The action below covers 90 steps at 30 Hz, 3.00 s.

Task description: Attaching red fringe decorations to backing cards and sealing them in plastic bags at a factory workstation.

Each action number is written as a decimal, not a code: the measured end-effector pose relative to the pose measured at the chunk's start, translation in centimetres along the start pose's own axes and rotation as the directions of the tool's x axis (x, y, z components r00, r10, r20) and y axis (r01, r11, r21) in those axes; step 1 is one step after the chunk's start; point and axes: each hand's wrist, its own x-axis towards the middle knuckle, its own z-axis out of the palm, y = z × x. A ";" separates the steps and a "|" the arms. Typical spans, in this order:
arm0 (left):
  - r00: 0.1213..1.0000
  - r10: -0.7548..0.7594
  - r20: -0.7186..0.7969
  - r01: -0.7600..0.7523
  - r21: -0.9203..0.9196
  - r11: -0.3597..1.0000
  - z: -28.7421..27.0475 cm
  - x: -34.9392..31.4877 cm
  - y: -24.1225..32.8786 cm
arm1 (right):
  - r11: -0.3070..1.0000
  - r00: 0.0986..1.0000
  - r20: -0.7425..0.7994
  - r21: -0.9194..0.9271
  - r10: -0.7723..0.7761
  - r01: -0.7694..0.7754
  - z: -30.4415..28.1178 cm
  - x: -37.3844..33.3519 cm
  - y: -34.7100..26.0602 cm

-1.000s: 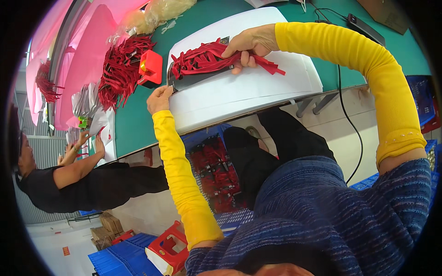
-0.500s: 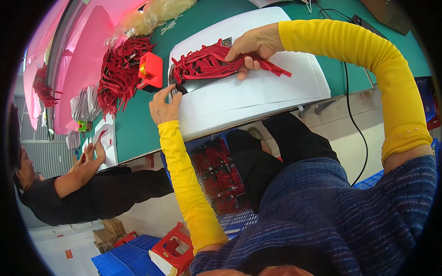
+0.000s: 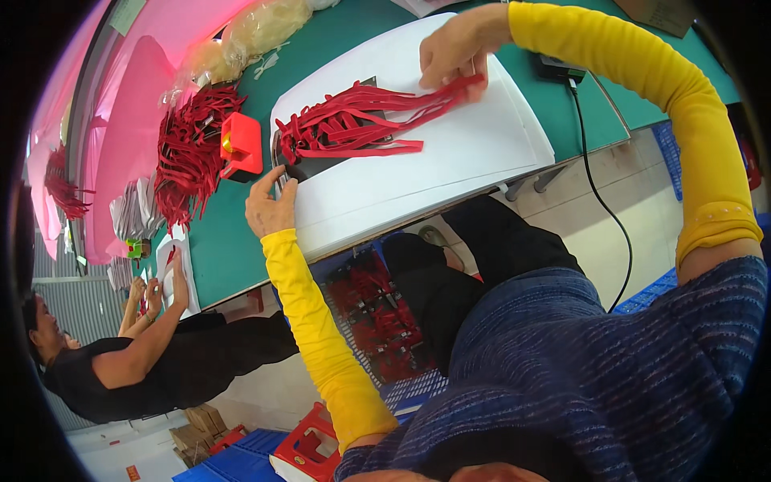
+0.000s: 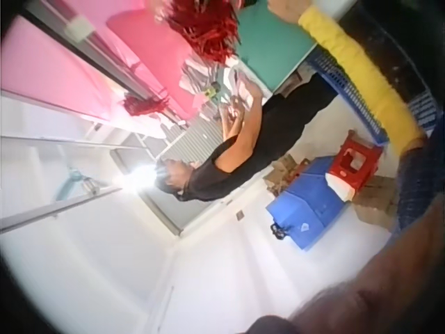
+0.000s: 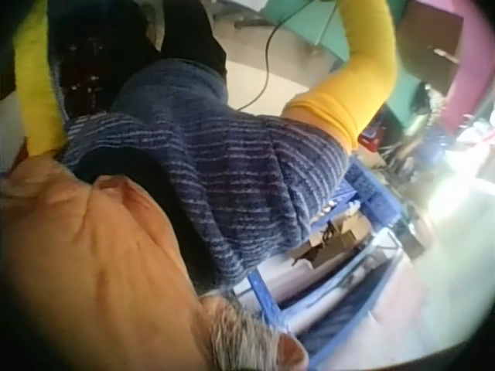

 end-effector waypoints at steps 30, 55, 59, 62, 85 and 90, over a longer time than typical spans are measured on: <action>0.821 -0.571 -0.005 0.423 -0.666 0.614 -6.7 -2.7 -1.4 | 0.245 0.263 -0.118 -0.815 -0.958 0.525 9.5 10.4 -7.4; 1.000 0.027 0.013 -0.029 0.255 0.966 -6.7 -8.9 7.4 | 0.268 0.281 -0.138 -0.822 -0.950 0.503 9.3 10.5 -6.9; 0.996 0.013 0.090 -0.043 0.339 0.940 -4.9 -9.3 6.2 | 0.275 0.293 -0.131 -0.804 -0.947 0.527 9.4 10.4 -6.8; 0.995 -0.004 0.096 -0.029 0.334 0.942 -4.6 -9.1 6.2 | 0.282 0.296 -0.134 -0.790 -0.946 0.544 9.4 10.1 -6.9; 0.980 0.123 0.158 -0.163 0.273 0.948 -5.3 -8.7 6.0 | 0.296 0.321 -0.129 -0.780 -0.938 0.551 9.6 10.4 -7.2; 0.979 0.122 0.162 -0.160 0.246 0.956 -5.0 -9.0 6.3 | 0.286 0.301 -0.154 -0.836 -0.941 0.467 9.6 10.7 -6.8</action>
